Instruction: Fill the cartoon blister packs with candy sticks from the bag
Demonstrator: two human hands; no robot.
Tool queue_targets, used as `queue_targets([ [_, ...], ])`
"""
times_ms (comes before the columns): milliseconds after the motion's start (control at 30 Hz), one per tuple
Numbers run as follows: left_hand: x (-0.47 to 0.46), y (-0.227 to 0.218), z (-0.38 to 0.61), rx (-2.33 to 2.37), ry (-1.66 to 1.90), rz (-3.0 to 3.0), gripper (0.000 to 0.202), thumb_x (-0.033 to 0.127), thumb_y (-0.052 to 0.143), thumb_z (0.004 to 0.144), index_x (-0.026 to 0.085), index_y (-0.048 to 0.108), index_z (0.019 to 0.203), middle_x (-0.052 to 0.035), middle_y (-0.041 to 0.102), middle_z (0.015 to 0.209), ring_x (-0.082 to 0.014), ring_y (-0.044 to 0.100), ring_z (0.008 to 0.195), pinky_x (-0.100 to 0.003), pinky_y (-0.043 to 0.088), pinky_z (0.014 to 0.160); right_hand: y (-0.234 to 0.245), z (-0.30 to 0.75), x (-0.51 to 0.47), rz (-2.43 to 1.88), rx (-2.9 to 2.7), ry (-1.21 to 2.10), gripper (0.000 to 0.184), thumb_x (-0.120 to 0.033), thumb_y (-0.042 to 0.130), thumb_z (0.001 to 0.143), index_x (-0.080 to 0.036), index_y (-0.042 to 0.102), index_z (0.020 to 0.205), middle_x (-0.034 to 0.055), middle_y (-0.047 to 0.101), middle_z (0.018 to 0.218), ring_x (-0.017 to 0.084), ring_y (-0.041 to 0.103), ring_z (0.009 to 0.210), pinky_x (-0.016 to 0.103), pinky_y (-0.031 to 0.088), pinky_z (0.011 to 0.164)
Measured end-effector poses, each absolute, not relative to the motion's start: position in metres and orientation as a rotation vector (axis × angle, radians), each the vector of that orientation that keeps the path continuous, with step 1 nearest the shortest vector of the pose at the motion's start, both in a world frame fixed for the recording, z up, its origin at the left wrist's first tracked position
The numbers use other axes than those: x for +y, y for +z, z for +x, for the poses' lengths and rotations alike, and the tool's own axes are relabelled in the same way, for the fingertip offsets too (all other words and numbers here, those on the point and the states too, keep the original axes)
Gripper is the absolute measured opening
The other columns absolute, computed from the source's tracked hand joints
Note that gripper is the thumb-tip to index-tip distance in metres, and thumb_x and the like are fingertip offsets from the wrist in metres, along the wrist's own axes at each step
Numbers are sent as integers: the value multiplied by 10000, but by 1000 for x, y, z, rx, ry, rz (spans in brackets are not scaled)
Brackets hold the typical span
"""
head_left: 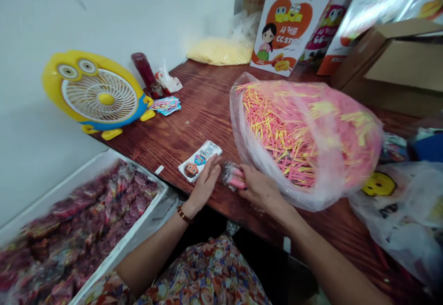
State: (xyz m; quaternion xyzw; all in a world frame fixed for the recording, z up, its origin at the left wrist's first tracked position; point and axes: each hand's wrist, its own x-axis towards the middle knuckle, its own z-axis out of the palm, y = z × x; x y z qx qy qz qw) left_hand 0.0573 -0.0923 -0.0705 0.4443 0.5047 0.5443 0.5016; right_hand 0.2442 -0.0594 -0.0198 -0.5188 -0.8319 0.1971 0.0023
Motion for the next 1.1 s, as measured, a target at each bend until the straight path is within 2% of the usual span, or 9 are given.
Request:
queue_targets([
  [100, -111, -54, 40, 1346, 1276, 919, 462, 483, 656, 856, 197, 599, 1213, -101, 674, 1204, -213, 652, 1076, -336, 494, 949, -16, 252, -57, -1571, -2327, 897, 545, -355, 664, 800, -165, 465, 1271, 91, 689, 1114, 236, 674, 940, 311, 501, 772],
  [200, -142, -32, 25, 1157, 987, 674, 458, 565, 623, 852, 164, 634, 1073, -75, 703, 872, -160, 665, 697, -293, 506, 687, -12, 250, -65, -1436, -2278, 932, 597, -427, 646, 808, -176, 449, 1312, 87, 699, 1114, 238, 688, 913, 311, 522, 741],
  [267, -158, -21, 18, 857, 865, 456, 557, 654, 575, 841, 200, 600, 1162, -96, 702, 975, -195, 692, 796, -336, 513, 731, -12, 243, -73, -1332, -2396, 757, 586, -418, 606, 832, -202, 437, 1350, 95, 700, 1144, 255, 699, 909, 320, 522, 694],
  [367, -168, -14, 5, 616, 758, 277, 680, 757, 506, 805, 193, 610, 1169, -130, 659, 1168, -270, 666, 1011, -501, 469, 919, -16, 226, -82, -926, -2606, 392, 535, -320, 546, 854, -191, 441, 1362, 126, 686, 1191, 274, 689, 949, 346, 519, 709],
  [467, -175, -15, -13, 617, 800, 162, 692, 756, 524, 794, 179, 637, 1158, -113, 667, 1152, -265, 645, 1016, -573, 381, 1019, -17, 202, -89, -465, -2682, 67, 499, -171, 477, 840, -183, 467, 1338, 124, 695, 1177, 282, 663, 980, 392, 496, 802],
  [567, -191, -13, -30, 665, 935, 45, 642, 727, 644, 726, 221, 649, 1121, -55, 689, 1069, -268, 648, 988, -619, 381, 1008, -14, 174, -95, -172, -2677, -120, 508, -59, 421, 804, -184, 507, 1289, 110, 715, 1134, 280, 639, 938, 420, 453, 828],
  [767, -244, 1, -60, 912, 1194, 28, 449, 268, 836, 694, 215, 670, 1108, -23, 686, 1004, -163, 650, 859, -381, 516, 844, -16, 106, -111, 88, -2682, -93, 418, -50, 442, 855, -159, 542, 1246, 101, 711, 1149, 275, 597, 978, 421, 407, 864],
  [967, -273, 5, -96, 1138, 1574, -7, 399, 186, 804, 681, 192, 702, 1067, -46, 708, 974, -160, 660, 806, -327, 530, 786, -21, 22, -124, 212, -2678, 27, 419, -93, 485, 915, -139, 505, 1331, 115, 649, 1301, 277, 554, 1137, 451, 387, 939],
  [1100, -287, 6, -156, 1427, 1692, 45, 499, 144, 809, 616, 172, 705, 1103, -75, 737, 1029, -177, 679, 844, -307, 531, 825, -27, -24, -129, 167, -2682, 104, 518, -188, 550, 901, -122, 462, 1407, 164, 542, 1434, 333, 426, 1329, 559, 272, 1078],
])
